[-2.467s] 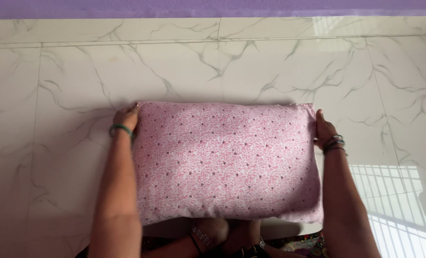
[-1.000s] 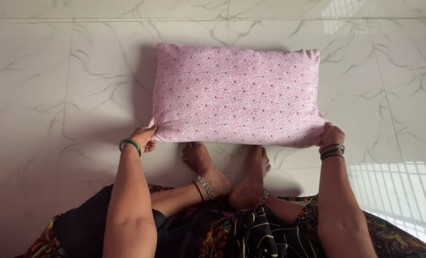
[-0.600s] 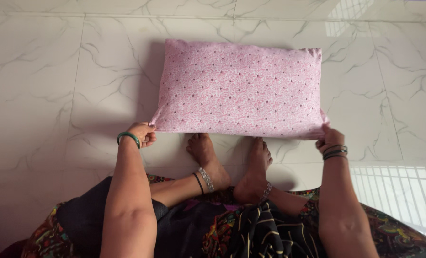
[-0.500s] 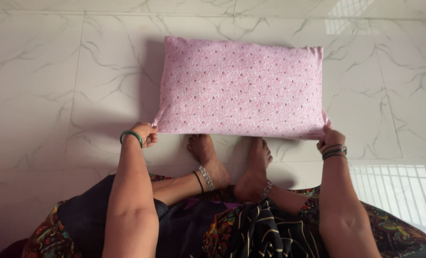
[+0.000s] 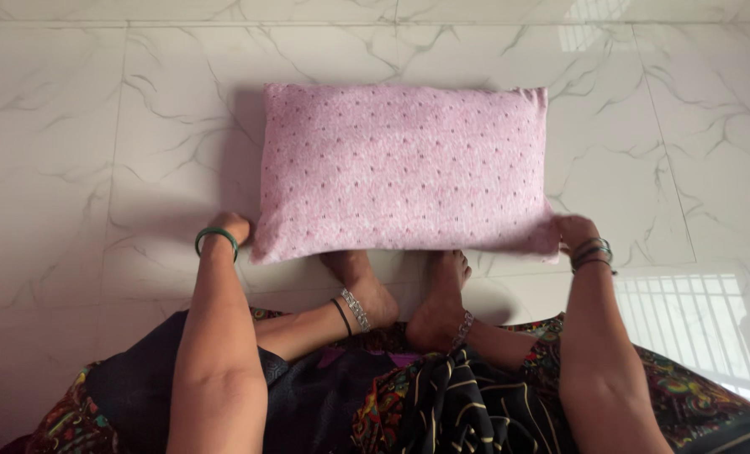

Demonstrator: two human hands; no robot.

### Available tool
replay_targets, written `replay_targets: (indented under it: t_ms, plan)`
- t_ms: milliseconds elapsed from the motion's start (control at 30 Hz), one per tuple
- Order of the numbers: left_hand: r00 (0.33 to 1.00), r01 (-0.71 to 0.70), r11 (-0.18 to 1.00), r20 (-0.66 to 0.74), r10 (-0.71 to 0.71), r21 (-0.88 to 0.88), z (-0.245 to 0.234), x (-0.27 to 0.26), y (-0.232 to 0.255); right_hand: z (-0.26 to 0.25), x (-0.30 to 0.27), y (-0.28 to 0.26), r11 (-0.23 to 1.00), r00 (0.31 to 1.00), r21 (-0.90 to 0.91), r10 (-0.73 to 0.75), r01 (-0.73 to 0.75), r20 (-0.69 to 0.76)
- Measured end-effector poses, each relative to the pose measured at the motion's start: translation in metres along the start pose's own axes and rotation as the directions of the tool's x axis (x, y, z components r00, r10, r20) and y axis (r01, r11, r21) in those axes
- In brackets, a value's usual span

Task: The person removes a pink pillowcase from a pillow, then inserts the pillow into a blue floral pillowcase. The person adjusts the pillow and smooths the new case.

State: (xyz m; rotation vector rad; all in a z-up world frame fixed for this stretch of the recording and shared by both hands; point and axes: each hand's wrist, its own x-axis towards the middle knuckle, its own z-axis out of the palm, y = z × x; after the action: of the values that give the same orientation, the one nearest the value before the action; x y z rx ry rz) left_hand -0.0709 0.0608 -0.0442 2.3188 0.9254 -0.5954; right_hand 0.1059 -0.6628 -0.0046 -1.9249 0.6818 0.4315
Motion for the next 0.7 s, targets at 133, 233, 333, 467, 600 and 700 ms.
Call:
replay_targets:
  t_ms: [133,233,333,467,600,700]
  plan:
    - [0.892,-0.181,0.950,-0.450,0.049,-0.255,0.015,0.012,0.029,0.034,0.005,-0.014,0.925,0.956,0.270,-0.221,0.269,-0.195]
    - [0.897,-0.160,0.955,-0.440,0.036,-0.249,0.025,0.011,0.053,0.053,0.013,-0.029,0.890,0.958,0.362,-0.227,0.276,-0.174]
    - [0.898,-0.119,0.960,-0.440,-0.004,-0.253,0.030,-0.003,0.053,0.055,0.012,-0.023,0.908,0.974,0.355,-0.201,0.225,-0.103]
    - [0.912,-0.094,0.965,-0.409,-0.015,-0.246,0.019,-0.014,0.052,0.039,0.011,-0.015,0.970,0.954,0.134,-0.166,0.204,-0.250]
    - [0.791,-0.223,0.882,-0.606,-0.085,-0.415,0.016,-0.015,0.058,0.032,0.013,-0.020,0.942,0.840,-0.294,-0.287,0.161,-0.460]
    - [0.848,-0.204,0.790,-0.507,-0.152,-0.578,0.027,-0.011,0.067,0.042,0.018,-0.030,0.899,0.892,0.201,-0.312,0.388,-0.328]
